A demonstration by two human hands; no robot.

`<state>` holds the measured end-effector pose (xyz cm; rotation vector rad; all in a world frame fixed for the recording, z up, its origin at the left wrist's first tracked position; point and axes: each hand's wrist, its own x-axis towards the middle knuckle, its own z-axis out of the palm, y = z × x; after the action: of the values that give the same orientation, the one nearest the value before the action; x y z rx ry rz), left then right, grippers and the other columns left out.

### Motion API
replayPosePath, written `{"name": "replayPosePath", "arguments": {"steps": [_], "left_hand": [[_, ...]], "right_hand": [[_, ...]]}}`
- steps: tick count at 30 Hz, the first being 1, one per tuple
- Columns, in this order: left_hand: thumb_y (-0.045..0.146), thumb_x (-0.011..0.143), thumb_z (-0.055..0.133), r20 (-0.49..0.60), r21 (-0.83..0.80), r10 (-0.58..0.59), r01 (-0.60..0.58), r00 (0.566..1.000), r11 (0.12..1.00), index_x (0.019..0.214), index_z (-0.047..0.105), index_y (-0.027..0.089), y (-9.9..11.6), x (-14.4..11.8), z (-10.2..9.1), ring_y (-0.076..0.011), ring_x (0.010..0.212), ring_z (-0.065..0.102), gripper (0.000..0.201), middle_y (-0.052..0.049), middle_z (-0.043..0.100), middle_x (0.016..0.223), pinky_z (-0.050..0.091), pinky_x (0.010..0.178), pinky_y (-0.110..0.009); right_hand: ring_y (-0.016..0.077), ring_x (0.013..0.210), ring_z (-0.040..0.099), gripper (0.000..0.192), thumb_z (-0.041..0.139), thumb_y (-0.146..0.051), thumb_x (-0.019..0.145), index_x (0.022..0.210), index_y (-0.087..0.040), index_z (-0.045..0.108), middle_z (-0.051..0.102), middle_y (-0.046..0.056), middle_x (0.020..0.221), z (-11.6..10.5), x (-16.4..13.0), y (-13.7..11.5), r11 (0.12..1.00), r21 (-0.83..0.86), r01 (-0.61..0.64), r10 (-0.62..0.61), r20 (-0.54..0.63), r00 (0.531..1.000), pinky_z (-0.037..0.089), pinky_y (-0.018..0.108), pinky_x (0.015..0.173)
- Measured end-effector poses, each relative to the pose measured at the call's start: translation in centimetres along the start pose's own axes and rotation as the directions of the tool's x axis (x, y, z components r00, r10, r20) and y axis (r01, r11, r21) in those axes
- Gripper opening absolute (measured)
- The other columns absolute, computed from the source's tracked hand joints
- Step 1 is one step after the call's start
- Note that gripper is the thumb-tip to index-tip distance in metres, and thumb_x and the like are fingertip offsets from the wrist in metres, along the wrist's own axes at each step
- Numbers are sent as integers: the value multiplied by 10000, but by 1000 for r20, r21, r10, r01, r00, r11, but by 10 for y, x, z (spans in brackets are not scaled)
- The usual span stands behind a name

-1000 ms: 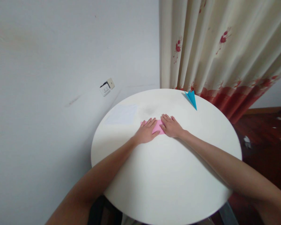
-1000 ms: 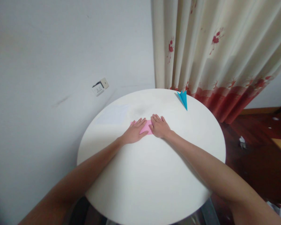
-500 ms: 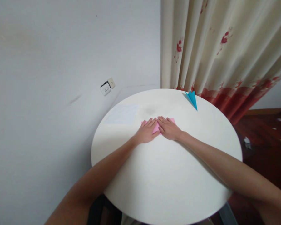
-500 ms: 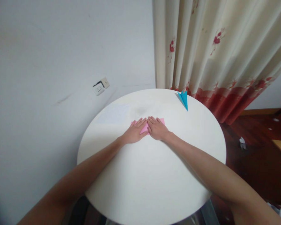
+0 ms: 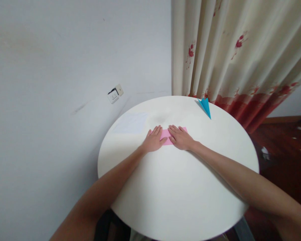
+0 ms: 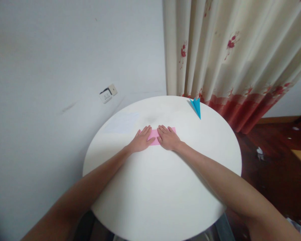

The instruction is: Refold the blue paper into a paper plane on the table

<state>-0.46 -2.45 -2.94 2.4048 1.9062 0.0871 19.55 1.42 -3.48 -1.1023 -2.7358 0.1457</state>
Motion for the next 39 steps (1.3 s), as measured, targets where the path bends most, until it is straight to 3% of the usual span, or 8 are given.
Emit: {"name": "replayPosePath", "arguments": {"steps": [8, 10, 13, 17, 21, 26, 34, 39], "left_hand": [[301, 1049, 238, -95, 15, -122, 124, 988, 992, 1550, 290, 57, -7, 1, 3, -301, 1525, 243, 560, -211, 279, 1627, 247, 1213, -519], [210, 1022, 247, -128, 28, -87, 91, 988, 995, 1558, 274, 48, -6, 0, 0, -297, 1530, 226, 560, -207, 288, 1625, 224, 1222, -533], [85, 951, 269, -150, 40, 91, -86, 984, 995, 1558, 302, 89, 1, 1, -5, -229, 1536, 223, 607, -157, 325, 1623, 183, 1255, -470], [222, 1017, 263, -115, -62, 241, -249, 964, 966, 1553, 316, 110, 13, 1, -3, -170, 1519, 268, 550, -126, 332, 1625, 240, 1247, -354], [360, 1047, 272, -70, -61, 229, -234, 971, 970, 1569, 248, 60, 13, 1, 3, -214, 1536, 218, 602, -172, 256, 1645, 199, 1253, -387], [483, 1049, 269, -36, -39, 242, -244, 969, 969, 1589, 247, 159, 6, 1, 4, -238, 1548, 174, 630, -113, 215, 1665, 180, 1247, -449], [527, 1035, 299, -23, -58, 254, -255, 967, 965, 1598, 249, 215, 6, -1, 3, -249, 1553, 150, 645, -61, 220, 1668, 172, 1245, -466], [538, 1031, 308, -9, -64, 249, -249, 968, 966, 1598, 247, 202, 6, -1, 3, -254, 1554, 145, 662, -69, 214, 1669, 153, 1246, -470]], "right_hand": [[275, 1521, 243, 614, 263, -364, 1035, 1551, -40, 339, 288, 167, 1631, 1, 0, 1, 1000, 3, -2, 2, -2, 1000, 216, 497, 1227], [275, 1522, 240, 620, 254, -369, 1035, 1551, -34, 338, 287, 169, 1631, 1, 0, 1, 1000, 6, 2, -2, -5, 1000, 215, 499, 1228], [267, 1525, 231, 621, 251, -374, 1033, 1553, -47, 340, 285, 163, 1632, 1, -1, 1, 1000, 9, 1, -1, -1, 1000, 206, 496, 1231], [261, 1525, 231, 633, 253, -378, 1032, 1564, -39, 310, 282, 170, 1632, 1, -1, 0, 1000, 16, -11, 11, -7, 1000, 196, 480, 1235], [269, 1529, 218, 654, 251, -380, 1029, 1560, -2, 292, 274, 188, 1631, 3, 1, -1, 1000, 21, -21, 22, -10, 1000, 192, 477, 1237], [274, 1533, 203, 657, 263, -433, 1030, 1563, -53, 314, 257, 170, 1642, 4, 2, 5, 998, 17, -59, 59, 2, 998, 185, 493, 1234], [282, 1523, 236, 607, 284, -398, 1041, 1540, -61, 355, 282, 178, 1636, -2, 1, 26, 991, -3, -137, 137, -4, 991, 220, 494, 1218], [297, 1513, 261, 584, 292, -358, 1042, 1521, -34, 373, 319, 196, 1618, -2, -1, 22, 986, -27, -165, 163, -64, 985, 225, 499, 1214]]}}
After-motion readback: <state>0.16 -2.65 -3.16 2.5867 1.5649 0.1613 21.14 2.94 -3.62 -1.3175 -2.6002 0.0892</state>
